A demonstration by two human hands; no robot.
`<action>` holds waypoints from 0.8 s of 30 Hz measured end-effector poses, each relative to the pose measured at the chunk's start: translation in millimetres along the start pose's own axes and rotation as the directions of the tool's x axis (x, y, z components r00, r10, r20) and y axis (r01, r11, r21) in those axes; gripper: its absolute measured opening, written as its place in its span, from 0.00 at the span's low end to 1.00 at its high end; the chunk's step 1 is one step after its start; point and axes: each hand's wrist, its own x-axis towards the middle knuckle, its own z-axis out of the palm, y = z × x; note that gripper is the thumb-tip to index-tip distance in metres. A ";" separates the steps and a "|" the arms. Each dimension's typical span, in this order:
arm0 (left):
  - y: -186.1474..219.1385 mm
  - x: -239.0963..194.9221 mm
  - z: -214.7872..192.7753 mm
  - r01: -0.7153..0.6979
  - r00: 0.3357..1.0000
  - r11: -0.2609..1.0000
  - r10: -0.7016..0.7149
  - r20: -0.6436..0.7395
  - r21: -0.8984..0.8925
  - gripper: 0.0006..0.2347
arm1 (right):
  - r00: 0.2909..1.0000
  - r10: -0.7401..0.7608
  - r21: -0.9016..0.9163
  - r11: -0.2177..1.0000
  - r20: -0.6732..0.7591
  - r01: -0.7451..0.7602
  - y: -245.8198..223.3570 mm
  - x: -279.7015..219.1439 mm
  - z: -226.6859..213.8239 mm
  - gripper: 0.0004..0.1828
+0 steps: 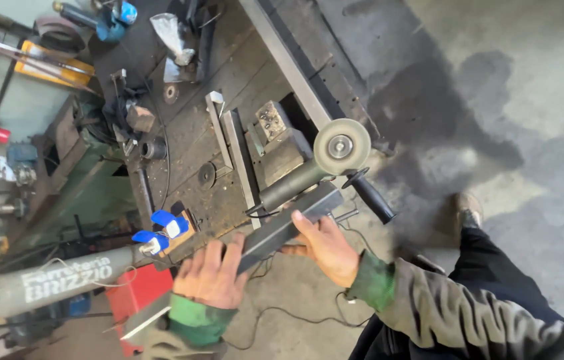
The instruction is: Grinding the edges of metal tubes using an angle grinder.
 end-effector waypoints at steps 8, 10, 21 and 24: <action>-14.1 96.0 -84.3 -0.265 0.933 0.882 0.336 -0.128 0.389 0.23 | 0.995 0.082 0.349 0.936 -0.059 -0.056 -9.5 26.6 2.3 0.23; -19.8 109.7 -93.0 -0.306 0.925 0.867 0.368 -0.091 0.394 0.24 | 0.993 0.115 0.398 0.912 -0.022 -0.097 -12.9 23.6 5.7 0.24; -35.4 171.7 -103.2 -0.209 0.761 0.978 0.147 0.632 0.025 0.28 | 0.994 0.103 0.414 0.904 0.031 -0.106 -41.8 13.5 26.2 0.37; -26.1 187.7 -114.2 -0.301 0.687 0.953 0.204 0.697 0.018 0.24 | 0.991 0.123 0.440 0.888 0.047 -0.131 -36.9 14.4 23.7 0.37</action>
